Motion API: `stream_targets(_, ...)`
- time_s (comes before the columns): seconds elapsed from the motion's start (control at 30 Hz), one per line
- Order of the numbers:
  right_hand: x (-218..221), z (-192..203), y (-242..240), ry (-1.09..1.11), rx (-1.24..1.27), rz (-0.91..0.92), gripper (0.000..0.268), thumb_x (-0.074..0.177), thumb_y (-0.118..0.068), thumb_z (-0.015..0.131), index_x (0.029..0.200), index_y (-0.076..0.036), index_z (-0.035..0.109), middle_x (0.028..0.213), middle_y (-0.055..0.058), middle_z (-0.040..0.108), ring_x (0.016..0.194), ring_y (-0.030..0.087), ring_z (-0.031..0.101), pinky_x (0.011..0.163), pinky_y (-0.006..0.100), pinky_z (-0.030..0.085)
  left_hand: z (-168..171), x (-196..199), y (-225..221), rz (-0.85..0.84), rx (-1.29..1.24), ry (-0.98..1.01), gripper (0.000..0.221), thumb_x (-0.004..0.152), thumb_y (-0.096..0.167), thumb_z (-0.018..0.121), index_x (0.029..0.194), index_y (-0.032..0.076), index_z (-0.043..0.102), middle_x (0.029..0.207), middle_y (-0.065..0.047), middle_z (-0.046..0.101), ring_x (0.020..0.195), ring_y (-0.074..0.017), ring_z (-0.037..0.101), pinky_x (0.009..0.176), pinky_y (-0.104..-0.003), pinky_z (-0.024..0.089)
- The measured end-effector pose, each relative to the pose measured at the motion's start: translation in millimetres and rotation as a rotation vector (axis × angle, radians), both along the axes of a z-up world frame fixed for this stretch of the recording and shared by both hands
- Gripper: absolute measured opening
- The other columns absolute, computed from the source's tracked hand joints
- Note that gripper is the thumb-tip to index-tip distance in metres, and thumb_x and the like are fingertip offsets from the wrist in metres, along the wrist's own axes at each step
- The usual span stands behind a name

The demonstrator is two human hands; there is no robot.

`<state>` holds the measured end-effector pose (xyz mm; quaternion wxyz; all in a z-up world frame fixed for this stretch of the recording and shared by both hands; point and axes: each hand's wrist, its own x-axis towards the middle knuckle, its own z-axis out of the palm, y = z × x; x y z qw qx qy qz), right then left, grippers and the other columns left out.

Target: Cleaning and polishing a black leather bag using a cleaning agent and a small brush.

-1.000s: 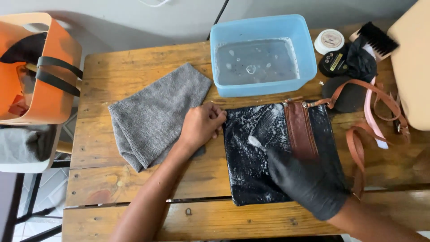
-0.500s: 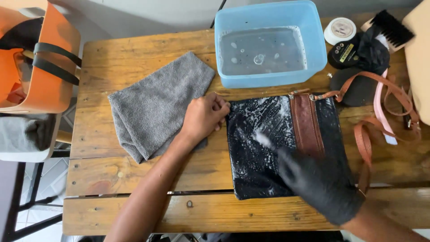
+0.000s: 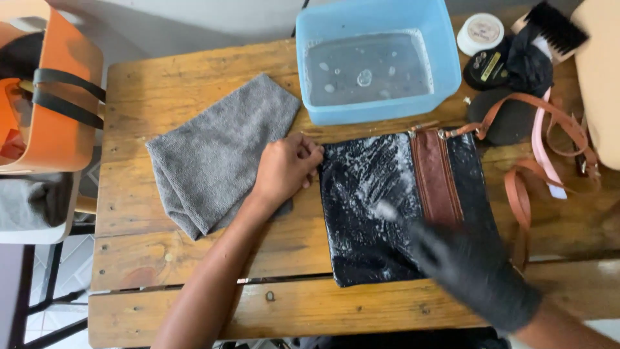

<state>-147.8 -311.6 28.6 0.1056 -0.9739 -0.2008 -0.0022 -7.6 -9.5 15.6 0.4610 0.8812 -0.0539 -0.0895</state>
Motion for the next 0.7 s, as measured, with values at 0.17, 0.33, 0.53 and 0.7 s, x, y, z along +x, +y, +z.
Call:
stream_targets(0.17, 5.4, 6.7, -9.8, -0.104, -0.330, -0.114, 0.025, 0.093, -0.050, 0.060, 0.116, -0.044, 0.066, 0.050, 0.000, 0.061, 0.033, 0.028, 0.057, 0.035, 0.044, 0.037, 0.8, -1.5, -0.7, 0.005, 0.021, 0.035, 0.021, 0.097, 0.023, 0.070, 0.080, 0.016, 0.062, 0.057, 0.006, 0.071, 0.039, -0.0047, 0.062, 0.052, -0.021, 0.052)
stream_targets(0.33, -14.1, -16.7, -17.5, 0.087, 0.007, 0.202, 0.031, 0.086, -0.033, 0.070, 0.117, -0.027, 0.067, 0.078, -0.004, 0.076, 0.050, 0.022, 0.067, 0.059, 0.046, 0.051, 1.1, -0.5, 0.3, 0.001, 0.027, 0.014, 0.022, 0.097, 0.022, 0.070, 0.078, 0.017, 0.060, 0.056, 0.008, 0.071, 0.039, -0.0043, 0.063, 0.054, -0.020, 0.051)
stream_targets(0.53, -19.8, 12.9, -5.0, 0.190, 0.079, 0.094, 0.052, 0.084, -0.031, 0.068, 0.134, -0.045, 0.065, 0.062, -0.003, 0.078, 0.043, 0.019, 0.070, 0.050, 0.041, 0.054, 3.1, 0.2, -0.8, 0.020, 0.057, 0.033, 0.020, 0.095, 0.022, 0.070, 0.077, 0.018, 0.061, 0.054, 0.009, 0.069, 0.039, -0.0035, 0.062, 0.060, -0.020, 0.053)
stream_targets(0.7, -24.3, -0.2, -33.7, 0.245, -0.002, -0.073, 0.029, 0.085, -0.043, 0.067, 0.113, -0.038, 0.073, 0.093, -0.011, 0.082, 0.065, 0.015, 0.074, 0.056, 0.039, 0.052, 1.9, -1.9, -1.3, 0.004, 0.037, 0.065, 0.020, 0.096, 0.022, 0.069, 0.079, 0.017, 0.061, 0.056, 0.007, 0.071, 0.039, -0.0041, 0.063, 0.055, -0.019, 0.052)
